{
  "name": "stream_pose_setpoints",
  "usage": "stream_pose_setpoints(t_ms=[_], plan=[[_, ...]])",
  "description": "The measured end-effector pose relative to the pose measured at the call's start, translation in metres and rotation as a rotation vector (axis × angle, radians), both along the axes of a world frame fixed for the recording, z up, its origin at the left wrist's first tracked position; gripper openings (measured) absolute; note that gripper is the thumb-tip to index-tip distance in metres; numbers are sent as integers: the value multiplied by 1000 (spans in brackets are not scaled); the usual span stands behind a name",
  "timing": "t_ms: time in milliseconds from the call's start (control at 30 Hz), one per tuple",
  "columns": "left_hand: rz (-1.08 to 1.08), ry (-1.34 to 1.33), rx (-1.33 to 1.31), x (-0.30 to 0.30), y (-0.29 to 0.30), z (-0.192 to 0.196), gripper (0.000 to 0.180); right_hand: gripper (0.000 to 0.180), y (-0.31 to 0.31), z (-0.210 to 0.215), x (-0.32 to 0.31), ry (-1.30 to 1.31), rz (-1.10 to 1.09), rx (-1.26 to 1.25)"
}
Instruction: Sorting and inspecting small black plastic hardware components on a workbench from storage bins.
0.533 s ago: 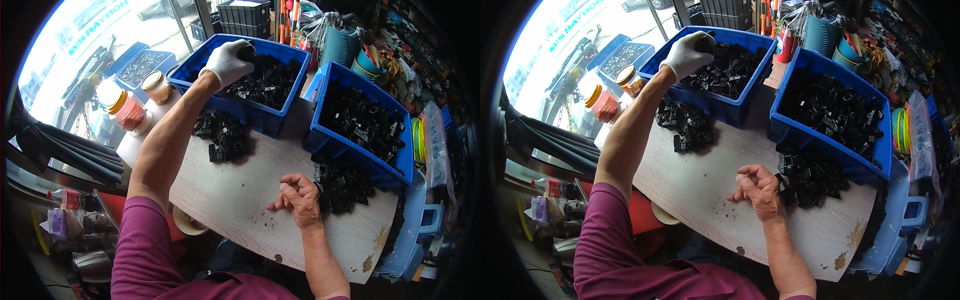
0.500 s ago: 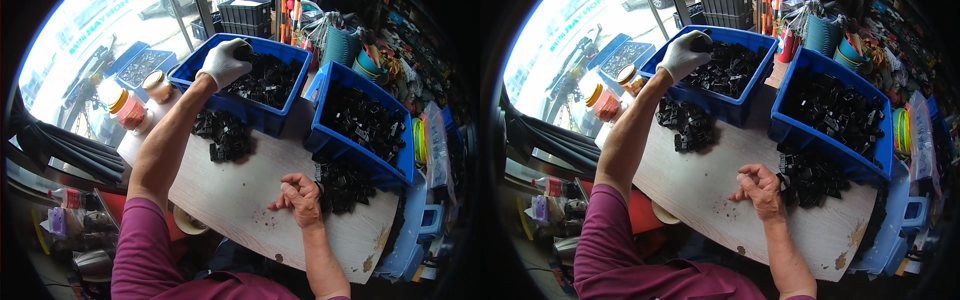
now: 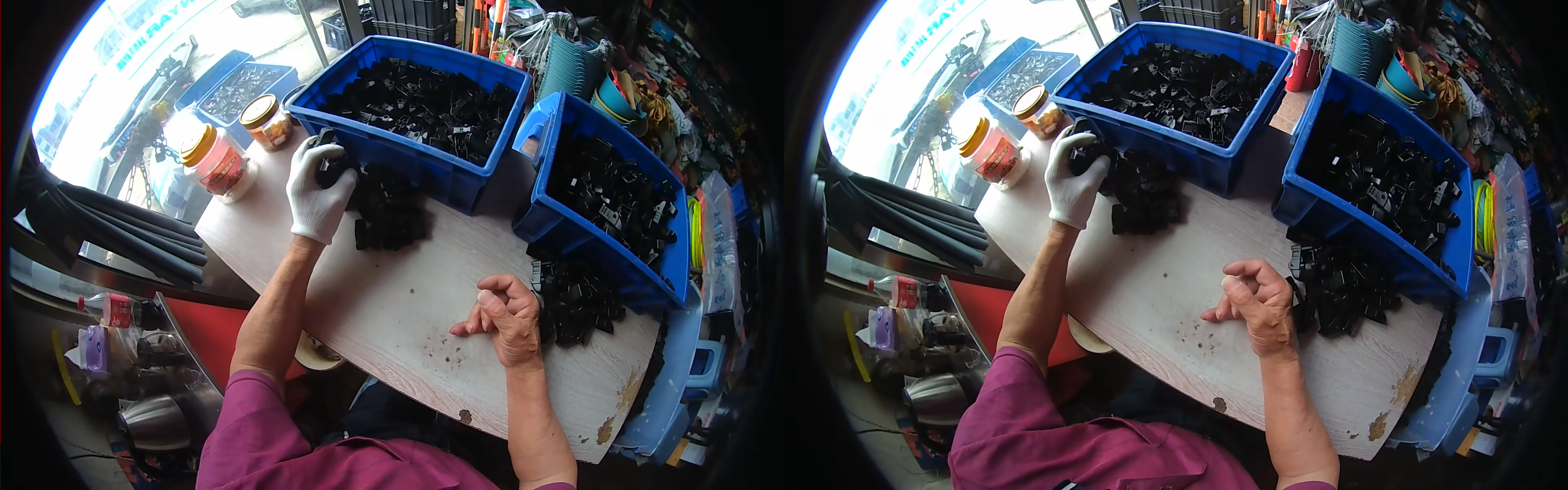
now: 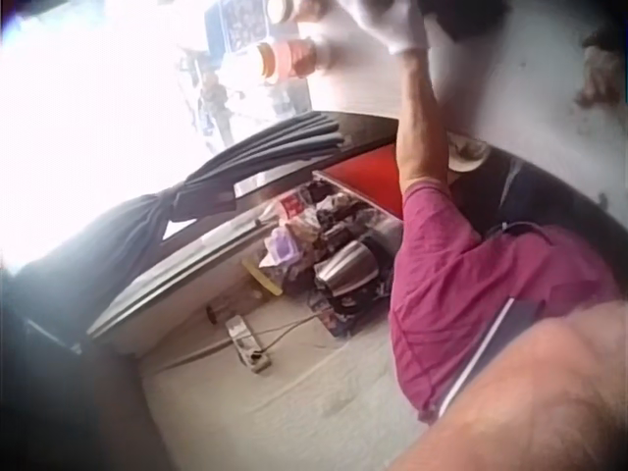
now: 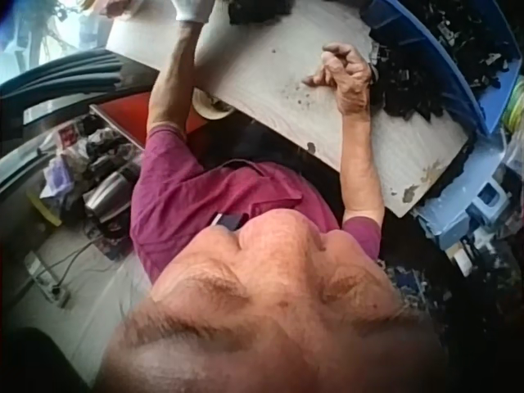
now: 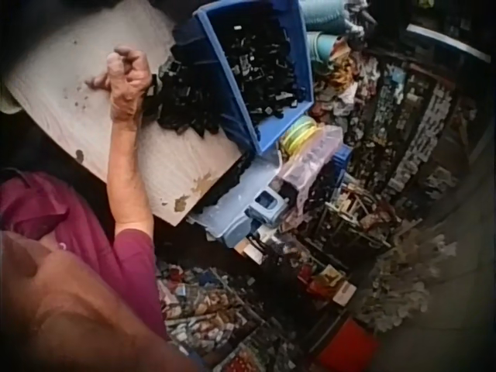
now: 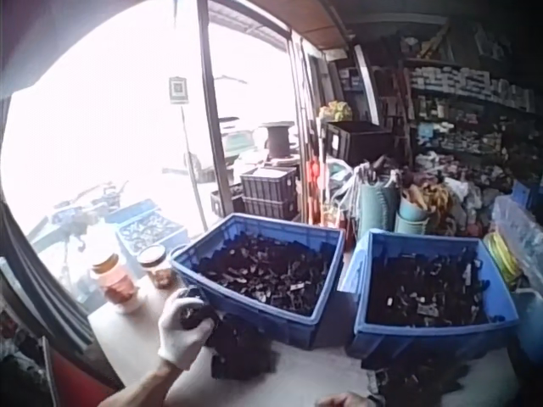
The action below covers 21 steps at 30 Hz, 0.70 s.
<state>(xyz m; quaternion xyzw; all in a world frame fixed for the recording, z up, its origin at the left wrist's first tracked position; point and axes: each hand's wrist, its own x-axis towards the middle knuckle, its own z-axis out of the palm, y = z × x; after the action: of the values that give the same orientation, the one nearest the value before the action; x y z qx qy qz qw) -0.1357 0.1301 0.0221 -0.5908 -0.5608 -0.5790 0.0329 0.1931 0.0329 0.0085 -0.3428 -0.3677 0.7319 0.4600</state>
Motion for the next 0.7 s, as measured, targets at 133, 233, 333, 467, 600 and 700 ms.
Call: stream_pose_setpoints(t_ms=[133,233,333,467,600,700], plan=[[21,186,-132,3,-4,-13,30,18,1,3,-1,-1,-7,2],[11,243,-201,12,-3,-14,32,17,1,2,0,-4,-10,15],[-7,287,-178,20,-6,-13,42,16,1,1,0,1,-7,35],[39,276,-113,18,-6,-16,43,16,0,2,0,-15,-6,32],[-38,467,-47,24,-8,-9,22,17,0,3,0,-15,-2,34],[-75,404,19,19,-4,-7,21,17,-1,2,0,4,-1,34]])
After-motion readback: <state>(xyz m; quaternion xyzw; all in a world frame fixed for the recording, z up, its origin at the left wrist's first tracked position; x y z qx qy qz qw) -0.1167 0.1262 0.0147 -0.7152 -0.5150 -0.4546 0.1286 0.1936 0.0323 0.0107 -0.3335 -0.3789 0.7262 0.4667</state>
